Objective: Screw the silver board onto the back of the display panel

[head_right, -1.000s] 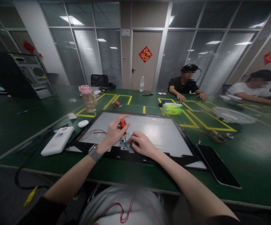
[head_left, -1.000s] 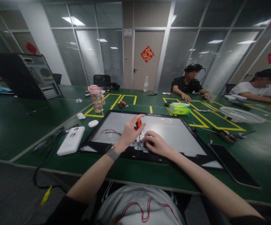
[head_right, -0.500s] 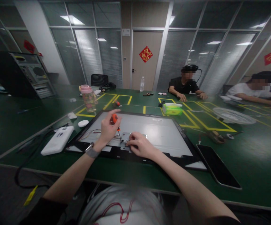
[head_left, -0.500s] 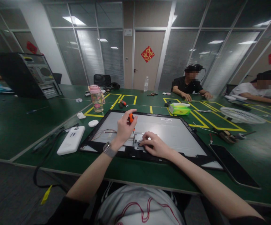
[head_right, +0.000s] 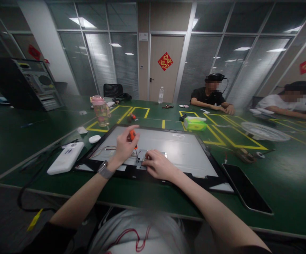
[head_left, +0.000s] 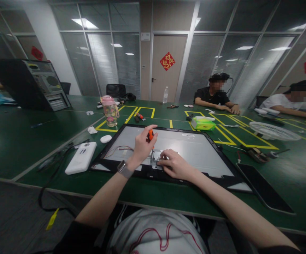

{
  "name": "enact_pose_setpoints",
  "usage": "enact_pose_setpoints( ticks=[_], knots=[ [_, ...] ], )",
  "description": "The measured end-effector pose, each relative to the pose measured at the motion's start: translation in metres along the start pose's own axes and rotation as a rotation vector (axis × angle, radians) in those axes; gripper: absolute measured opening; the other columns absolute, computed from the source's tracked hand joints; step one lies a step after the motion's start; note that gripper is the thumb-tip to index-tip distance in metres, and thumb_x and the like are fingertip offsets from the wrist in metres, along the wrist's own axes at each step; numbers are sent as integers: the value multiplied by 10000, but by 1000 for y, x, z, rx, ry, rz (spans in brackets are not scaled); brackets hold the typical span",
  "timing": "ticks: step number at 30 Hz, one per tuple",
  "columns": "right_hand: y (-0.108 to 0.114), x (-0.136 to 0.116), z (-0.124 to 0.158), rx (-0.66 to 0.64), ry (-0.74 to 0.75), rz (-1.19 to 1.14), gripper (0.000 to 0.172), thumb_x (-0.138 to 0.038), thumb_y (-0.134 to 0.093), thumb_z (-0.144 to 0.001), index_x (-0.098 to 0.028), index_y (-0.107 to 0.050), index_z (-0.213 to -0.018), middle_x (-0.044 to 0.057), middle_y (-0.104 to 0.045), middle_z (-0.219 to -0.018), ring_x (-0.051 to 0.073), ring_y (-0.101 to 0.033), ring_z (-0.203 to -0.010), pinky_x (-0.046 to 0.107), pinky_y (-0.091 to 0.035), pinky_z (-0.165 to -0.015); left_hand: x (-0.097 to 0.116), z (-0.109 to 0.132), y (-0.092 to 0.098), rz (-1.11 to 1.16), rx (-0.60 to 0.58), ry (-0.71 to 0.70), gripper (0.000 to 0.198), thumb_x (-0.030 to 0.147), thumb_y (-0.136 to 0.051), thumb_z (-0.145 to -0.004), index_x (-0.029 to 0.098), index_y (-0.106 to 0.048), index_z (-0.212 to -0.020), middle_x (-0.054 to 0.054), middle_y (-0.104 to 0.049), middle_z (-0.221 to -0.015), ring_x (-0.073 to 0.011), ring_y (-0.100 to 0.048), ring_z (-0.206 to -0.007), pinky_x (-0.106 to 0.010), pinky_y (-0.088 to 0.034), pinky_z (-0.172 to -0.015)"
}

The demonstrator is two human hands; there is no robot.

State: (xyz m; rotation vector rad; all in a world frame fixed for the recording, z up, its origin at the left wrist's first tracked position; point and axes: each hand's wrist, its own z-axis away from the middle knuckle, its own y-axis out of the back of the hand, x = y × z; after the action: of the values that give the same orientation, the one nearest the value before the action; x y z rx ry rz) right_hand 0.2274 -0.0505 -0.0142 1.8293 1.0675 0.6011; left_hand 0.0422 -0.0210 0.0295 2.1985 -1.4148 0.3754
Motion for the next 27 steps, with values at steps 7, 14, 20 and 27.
enact_pose_setpoints(
  ticks=[7,14,20,27],
  knots=[
    [0,-2,-1,19,34,34,271,-127,-519,-821,-164,-711,-1009,114,-572,-930,213,-505,-843,361,-446,-753,1,3,-2,-25,-30,-37,242,261,-550,-884,207,-587,-1117,60,-478,-662,-63,-474,-572,-157,-432,-589],
    [0,-1,0,69,26,0,248,-105,-515,-804,-142,-703,-962,112,-579,-906,210,-504,-835,360,-452,-754,3,4,-2,-17,-20,-32,239,262,-553,-882,203,-584,-1111,58,-492,-671,-64,-483,-582,-155,-436,-591],
    [0,-1,1,67,20,-2,213,-107,-522,-798,-143,-701,-908,109,-583,-899,209,-508,-827,354,-453,-747,3,7,-6,-4,-6,-51,239,277,-548,-890,205,-575,-1116,60,-488,-666,-63,-479,-578,-151,-431,-582],
    [0,-2,0,69,14,-18,231,-117,-514,-805,-157,-709,-922,106,-581,-903,210,-506,-829,356,-462,-747,1,9,-8,-7,-19,-46,244,296,-546,-893,209,-573,-1120,53,-499,-678,-68,-483,-587,-162,-440,-596]
  ],
)
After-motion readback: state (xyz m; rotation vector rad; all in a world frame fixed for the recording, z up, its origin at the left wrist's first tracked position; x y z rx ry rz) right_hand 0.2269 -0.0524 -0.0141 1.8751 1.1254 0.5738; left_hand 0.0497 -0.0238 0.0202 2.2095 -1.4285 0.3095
